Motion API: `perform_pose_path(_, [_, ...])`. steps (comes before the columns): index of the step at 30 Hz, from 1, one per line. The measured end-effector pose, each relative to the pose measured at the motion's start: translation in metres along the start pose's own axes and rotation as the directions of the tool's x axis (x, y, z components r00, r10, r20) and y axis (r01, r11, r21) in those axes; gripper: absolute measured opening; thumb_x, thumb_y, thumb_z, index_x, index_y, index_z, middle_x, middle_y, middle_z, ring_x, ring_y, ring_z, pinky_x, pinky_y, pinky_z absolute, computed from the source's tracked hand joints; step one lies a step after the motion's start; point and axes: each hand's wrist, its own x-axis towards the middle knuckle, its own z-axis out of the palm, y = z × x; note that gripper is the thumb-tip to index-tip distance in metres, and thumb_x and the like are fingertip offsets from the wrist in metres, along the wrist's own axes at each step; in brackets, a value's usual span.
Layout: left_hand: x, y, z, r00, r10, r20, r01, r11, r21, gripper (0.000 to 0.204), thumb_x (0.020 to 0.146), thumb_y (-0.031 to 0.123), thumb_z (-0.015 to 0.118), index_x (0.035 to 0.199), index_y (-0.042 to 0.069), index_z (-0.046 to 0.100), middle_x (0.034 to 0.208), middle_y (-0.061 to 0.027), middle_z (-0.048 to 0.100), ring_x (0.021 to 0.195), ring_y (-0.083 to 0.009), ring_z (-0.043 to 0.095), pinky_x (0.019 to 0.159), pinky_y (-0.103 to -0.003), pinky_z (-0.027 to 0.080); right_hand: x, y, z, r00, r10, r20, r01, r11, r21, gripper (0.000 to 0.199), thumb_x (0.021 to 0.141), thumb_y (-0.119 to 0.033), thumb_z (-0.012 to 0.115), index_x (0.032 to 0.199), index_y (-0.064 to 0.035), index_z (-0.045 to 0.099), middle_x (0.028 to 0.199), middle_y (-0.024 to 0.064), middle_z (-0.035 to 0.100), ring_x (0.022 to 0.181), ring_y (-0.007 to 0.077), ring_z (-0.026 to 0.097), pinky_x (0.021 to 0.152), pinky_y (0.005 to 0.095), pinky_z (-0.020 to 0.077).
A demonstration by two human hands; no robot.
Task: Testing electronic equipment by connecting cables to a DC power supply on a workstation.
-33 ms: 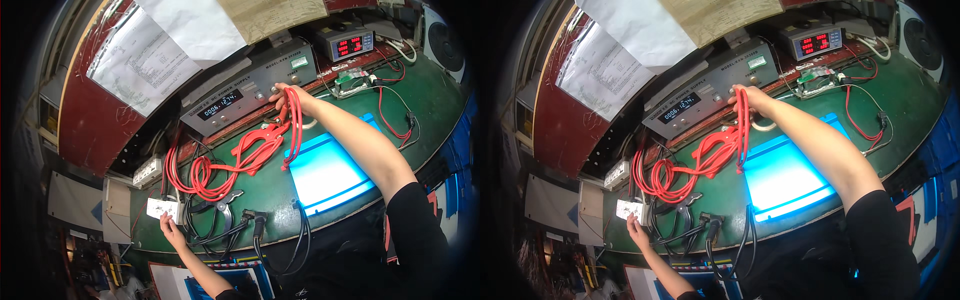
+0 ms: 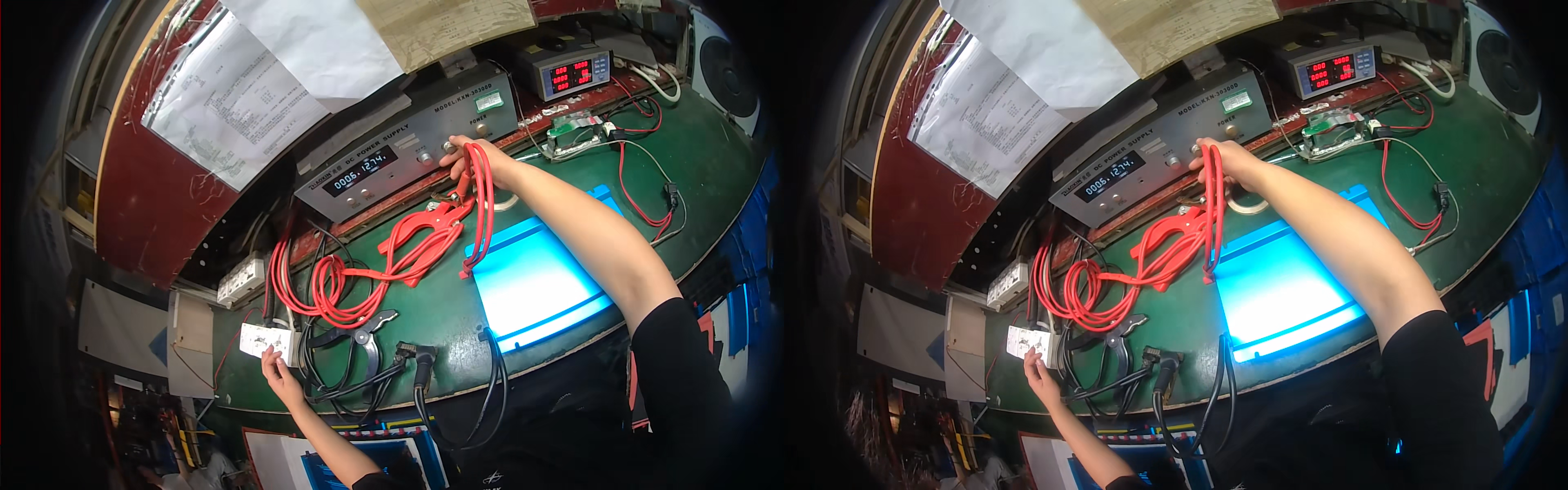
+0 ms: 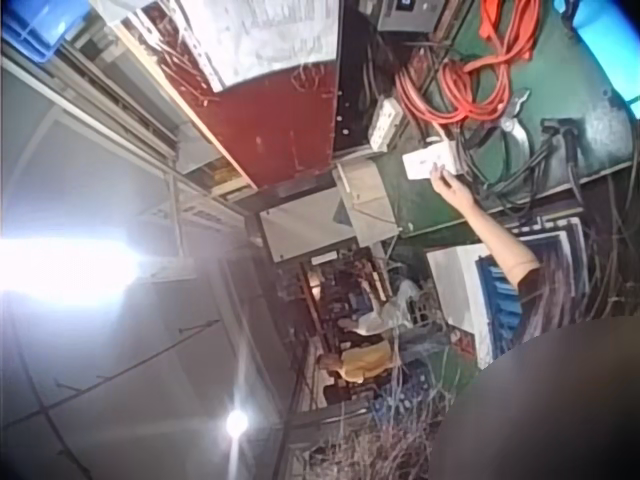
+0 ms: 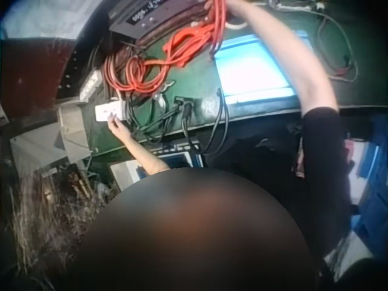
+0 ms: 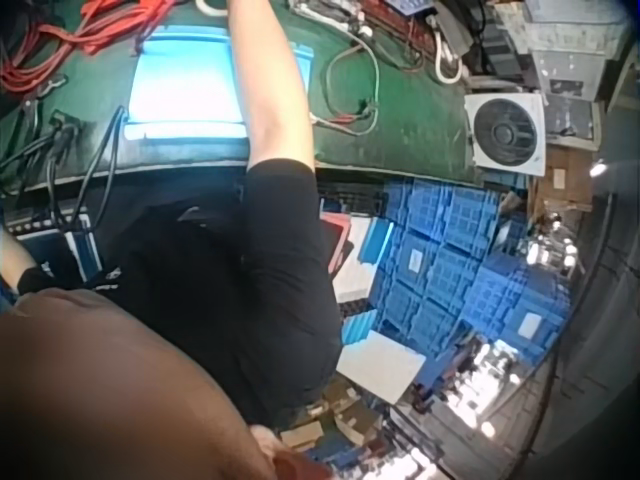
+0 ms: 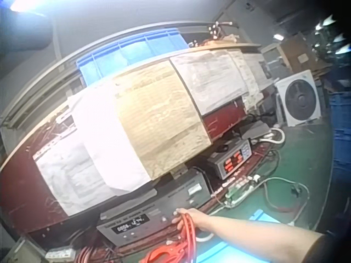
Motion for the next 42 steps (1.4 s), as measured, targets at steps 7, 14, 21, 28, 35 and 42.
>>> perform_pose_path(7, [0.000, 0.003, 0.000, 1.000, -0.005, 0.005, 0.004, 1.000, 0.009, 0.015, 0.102, 0.013, 0.052, 0.107, 0.003, 0.062, 0.137, -0.0149, 0.058, 0.137, -0.0333, 0.043, 0.114, -0.044, 0.032, -0.001, 0.000, 0.000, 1.000, 0.011, 0.003, -0.011, 1.000, 0.003, 0.060, 0.099, -0.055, 0.044, 0.109, -0.0005, 0.068, 0.079, 0.0072, 0.070, 0.060, 0.0142, 0.065, 0.055, 0.0259, 0.0457])
perform_pose_path(14, [0.000, 0.001, 0.001, 1.000, -0.012, 0.002, 0.012, 1.000, 0.016, 0.015, 0.102, 0.013, 0.052, 0.107, 0.003, 0.061, 0.138, -0.0151, 0.058, 0.138, -0.0334, 0.043, 0.114, -0.045, 0.032, 0.000, 0.001, 0.000, 1.000, -0.001, 0.006, 0.001, 1.000, 0.017, 0.059, 0.098, -0.055, 0.047, 0.108, -0.0010, 0.069, 0.077, 0.0066, 0.069, 0.059, 0.0142, 0.064, 0.053, 0.0249, 0.0457])
perform_pose_path(21, [0.001, 0.000, 0.001, 1.000, -0.008, 0.018, 0.008, 1.000, 0.029, 0.014, 0.102, 0.012, 0.052, 0.107, 0.003, 0.061, 0.138, -0.0154, 0.057, 0.137, -0.0328, 0.043, 0.113, -0.044, 0.033, -0.002, 0.000, 0.000, 1.000, 0.000, 0.008, 0.000, 1.000, 0.012, 0.059, 0.098, -0.056, 0.047, 0.107, -0.0019, 0.069, 0.078, 0.0066, 0.070, 0.064, 0.0140, 0.065, 0.058, 0.0257, 0.0462])
perform_pose_path(28, [0.001, -0.020, 0.000, 1.000, 0.024, 0.004, -0.024, 0.999, -0.021, 0.015, 0.102, 0.008, 0.050, 0.111, -0.001, 0.060, 0.135, -0.0200, 0.057, 0.131, -0.0304, 0.050, 0.112, -0.042, 0.036, 0.001, 0.001, 0.002, 0.998, -0.059, 0.020, 0.057, 0.994, 0.096, 0.062, 0.102, -0.048, 0.046, 0.109, 0.0117, 0.063, 0.074, 0.0147, 0.068, 0.054, 0.0346, 0.068, 0.056, 0.0406, 0.0572])
perform_pose_path(35, [-0.001, -0.030, -0.003, 0.999, 0.029, 0.014, -0.028, 0.999, -0.044, 0.016, 0.103, 0.010, 0.050, 0.110, -0.001, 0.060, 0.137, -0.0200, 0.055, 0.129, -0.0302, 0.050, 0.112, -0.041, 0.036, -0.003, 0.000, 0.004, 0.998, -0.057, 0.015, 0.055, 0.993, 0.104, 0.061, 0.100, -0.050, 0.049, 0.110, 0.0084, 0.064, 0.072, 0.0144, 0.068, 0.056, 0.0313, 0.069, 0.057, 0.0351, 0.0567])
perform_pose_path(42, [0.000, -0.026, 0.002, 1.000, 0.027, 0.007, -0.026, 0.997, -0.077, 0.017, 0.103, 0.013, 0.051, 0.110, 0.000, 0.060, 0.137, -0.0194, 0.056, 0.131, -0.0314, 0.049, 0.113, -0.042, 0.034, -0.007, -0.004, 0.004, 0.999, -0.047, -0.015, 0.048, 0.995, 0.084, 0.060, 0.100, -0.049, 0.051, 0.110, 0.0090, 0.064, 0.074, 0.0147, 0.067, 0.056, 0.0312, 0.068, 0.056, 0.0360, 0.0563])
